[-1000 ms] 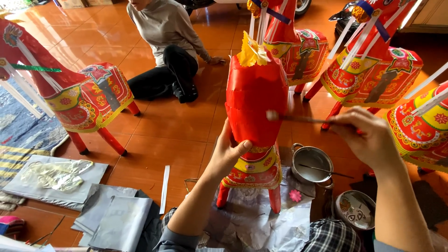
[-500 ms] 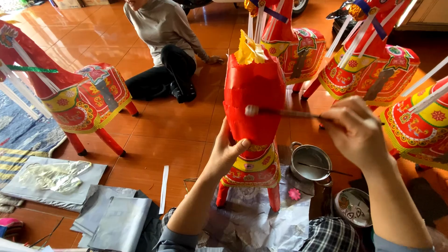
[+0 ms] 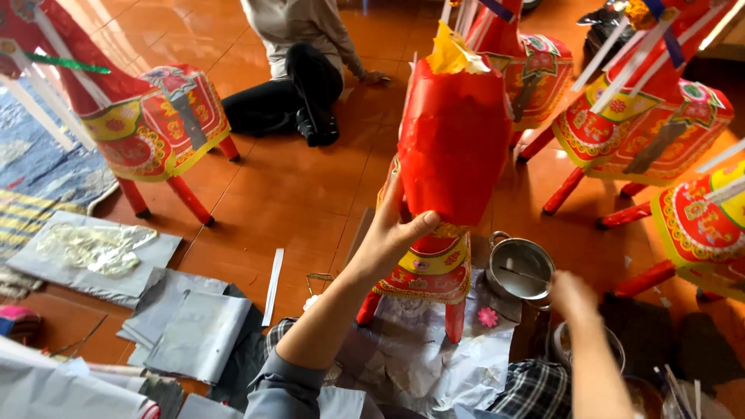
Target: Decorating a red horse-shaped paper craft with colorful paper and decorative bands
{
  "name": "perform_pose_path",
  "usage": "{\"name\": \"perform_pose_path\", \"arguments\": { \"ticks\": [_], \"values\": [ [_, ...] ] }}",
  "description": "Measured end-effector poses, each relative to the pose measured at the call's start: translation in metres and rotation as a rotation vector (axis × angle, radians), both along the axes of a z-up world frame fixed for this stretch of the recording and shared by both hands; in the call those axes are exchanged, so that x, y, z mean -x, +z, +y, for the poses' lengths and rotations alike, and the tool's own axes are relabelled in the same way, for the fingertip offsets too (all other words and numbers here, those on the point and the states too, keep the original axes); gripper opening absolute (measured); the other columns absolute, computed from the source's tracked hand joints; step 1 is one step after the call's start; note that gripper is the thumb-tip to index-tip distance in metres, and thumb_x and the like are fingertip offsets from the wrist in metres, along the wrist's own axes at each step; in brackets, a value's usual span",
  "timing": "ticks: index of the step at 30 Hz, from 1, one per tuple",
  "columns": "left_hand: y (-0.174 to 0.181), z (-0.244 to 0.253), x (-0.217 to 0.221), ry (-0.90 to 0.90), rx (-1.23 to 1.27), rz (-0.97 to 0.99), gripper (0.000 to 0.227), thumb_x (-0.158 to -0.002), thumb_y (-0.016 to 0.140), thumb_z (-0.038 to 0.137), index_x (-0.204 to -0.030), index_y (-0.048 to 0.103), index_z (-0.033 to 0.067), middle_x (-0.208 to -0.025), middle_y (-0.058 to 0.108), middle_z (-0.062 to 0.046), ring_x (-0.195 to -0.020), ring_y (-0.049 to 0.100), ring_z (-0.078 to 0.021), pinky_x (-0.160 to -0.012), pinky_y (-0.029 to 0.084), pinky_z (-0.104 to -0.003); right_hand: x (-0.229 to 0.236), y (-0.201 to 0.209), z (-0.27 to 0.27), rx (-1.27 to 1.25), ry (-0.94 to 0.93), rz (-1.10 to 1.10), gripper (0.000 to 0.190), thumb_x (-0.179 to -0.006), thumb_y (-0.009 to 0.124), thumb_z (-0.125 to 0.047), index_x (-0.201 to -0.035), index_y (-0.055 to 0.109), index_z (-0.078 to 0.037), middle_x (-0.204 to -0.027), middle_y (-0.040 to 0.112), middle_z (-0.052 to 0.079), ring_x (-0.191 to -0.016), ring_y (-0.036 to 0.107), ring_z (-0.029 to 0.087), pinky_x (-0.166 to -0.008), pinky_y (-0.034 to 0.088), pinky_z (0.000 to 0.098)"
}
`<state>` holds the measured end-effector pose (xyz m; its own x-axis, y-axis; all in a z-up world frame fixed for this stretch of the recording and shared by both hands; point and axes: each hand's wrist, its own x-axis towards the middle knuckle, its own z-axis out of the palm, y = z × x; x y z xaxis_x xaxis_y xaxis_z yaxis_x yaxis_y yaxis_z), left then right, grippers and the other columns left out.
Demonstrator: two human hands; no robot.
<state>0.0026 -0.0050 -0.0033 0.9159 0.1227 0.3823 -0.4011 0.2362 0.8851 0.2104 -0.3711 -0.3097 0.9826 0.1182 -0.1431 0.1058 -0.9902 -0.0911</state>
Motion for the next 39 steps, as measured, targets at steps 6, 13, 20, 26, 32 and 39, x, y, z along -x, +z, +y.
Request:
{"name": "perform_pose_path", "arguments": {
  "ticks": [6, 13, 20, 26, 32, 39],
  "values": [
    [0.022, -0.012, 0.011, 0.049, 0.005, 0.05, 0.109, -0.079, 0.075, 0.042, -0.157, 0.008, 0.0066, -0.125, 0.053, -0.038, -0.109, 0.057, -0.0372, -0.09, 0.053, -0.047, 0.01, -0.092, 0.025, 0.141, 0.128, -0.062, 0.028, -0.083, 0.062, -0.015, -0.108, 0.074, -0.02, -0.106, 0.07, 0.013, -0.1, 0.072, 0.034, -0.076, 0.058, 0.0514],
    [0.016, -0.006, 0.011, -0.081, 0.11, 0.124, 0.103, -0.078, 0.069, 0.037, -0.157, 0.004, 0.0207, -0.134, 0.052, -0.015, -0.112, 0.057, -0.0208, -0.092, 0.052, -0.036, 0.071, -0.044, 0.048, -0.033, -0.029, -0.009, 0.027, -0.08, 0.055, -0.014, -0.102, 0.072, -0.014, -0.102, 0.067, 0.019, -0.094, 0.068, 0.044, -0.082, 0.055, 0.0519],
    [0.017, -0.009, 0.015, -0.102, 0.066, 0.087, 0.101, -0.079, 0.068, 0.042, -0.156, 0.007, 0.0193, -0.141, 0.048, -0.015, -0.121, 0.053, -0.0232, -0.098, 0.048, -0.04, 0.075, -0.126, 0.041, -1.062, -0.504, 0.341, 0.025, -0.087, 0.064, -0.009, -0.103, 0.073, 0.008, -0.057, 0.054, 0.017, -0.045, 0.042, 0.02, -0.036, 0.033, 0.0336],
    [0.008, -0.009, 0.009, -0.207, 0.166, -0.003, 0.105, -0.077, 0.077, 0.03, -0.154, 0.005, 0.0237, -0.15, 0.038, -0.016, -0.123, 0.053, -0.0288, -0.101, 0.047, -0.043, 0.099, -0.046, 0.067, -1.565, -0.523, 0.413, 0.022, -0.097, 0.051, -0.006, -0.108, 0.069, -0.002, -0.074, 0.05, 0.004, -0.054, 0.043, 0.013, -0.036, 0.019, 0.0253],
    [0.015, -0.012, 0.011, -0.087, 0.144, 0.071, 0.099, -0.073, 0.077, 0.029, -0.152, 0.018, 0.0218, -0.143, 0.049, -0.017, -0.119, 0.057, -0.0281, -0.096, 0.05, -0.044, 0.153, 0.156, 0.088, -1.695, 0.017, 0.061, 0.024, -0.095, 0.05, -0.004, -0.114, 0.062, 0.001, -0.068, 0.057, 0.012, -0.051, 0.044, 0.014, -0.038, 0.03, 0.0222],
    [0.016, -0.013, 0.015, -0.033, 0.161, 0.113, 0.093, -0.072, 0.073, 0.024, -0.15, 0.023, 0.0198, -0.139, 0.051, -0.014, -0.117, 0.058, -0.0244, -0.097, 0.049, -0.04, 0.167, 0.299, 0.064, -0.774, 0.651, -0.858, 0.017, -0.095, 0.063, 0.0, -0.111, 0.067, 0.004, -0.105, 0.067, 0.018, -0.09, 0.064, 0.025, -0.085, 0.051, 0.0342]
  ]
}}
